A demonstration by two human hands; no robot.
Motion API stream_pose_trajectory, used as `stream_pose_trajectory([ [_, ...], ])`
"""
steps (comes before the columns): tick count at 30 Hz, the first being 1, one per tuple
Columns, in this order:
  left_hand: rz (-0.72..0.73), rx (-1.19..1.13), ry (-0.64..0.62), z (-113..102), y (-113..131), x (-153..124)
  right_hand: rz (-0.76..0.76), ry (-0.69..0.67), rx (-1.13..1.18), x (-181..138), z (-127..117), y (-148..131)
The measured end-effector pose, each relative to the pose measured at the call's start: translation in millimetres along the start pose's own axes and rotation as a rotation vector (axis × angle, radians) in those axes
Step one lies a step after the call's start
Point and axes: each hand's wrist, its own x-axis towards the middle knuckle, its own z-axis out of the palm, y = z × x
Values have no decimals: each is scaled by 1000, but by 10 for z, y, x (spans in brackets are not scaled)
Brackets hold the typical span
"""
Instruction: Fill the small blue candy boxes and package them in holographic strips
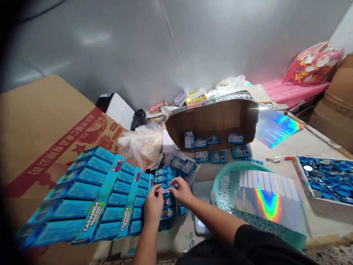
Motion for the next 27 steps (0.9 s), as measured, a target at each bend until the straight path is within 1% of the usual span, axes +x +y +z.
stream_pose_trajectory([
  [5, 54, 15, 46, -5, 29, -36, 22, 28, 69, -50, 1, 15],
  [9, 72, -11, 70, -20, 54, -172, 41, -16, 119, -182, 32, 139],
  [10, 74, -32, 73, -24, 58, -211, 58, -25, 129, -207, 35, 181],
  [12, 72, -90, 76, -32, 63, -299, 127, 3, 158, -237, 22, 230],
  [14, 66, -177, 70, -31, 56, -403, 159, 45, 185, -249, -27, 187],
  [15, 57, -229, 66, -26, 48, -459, 148, 55, 188, -251, -64, 126],
  [16, 40, -287, 61, -17, 36, -515, 122, 53, 181, -251, -105, 46],
  [18, -19, -414, 36, 5, 4, -609, 47, 9, 128, -244, -182, -143],
  [21, -118, -617, -70, 23, -31, -669, -73, -84, 6, -236, -229, -380],
  [24, -158, -787, -192, 4, -18, -620, -204, -152, -100, -252, -184, -494],
  [27, -145, -881, -257, -14, 27, -519, -322, -207, -220, -274, -122, -547],
])
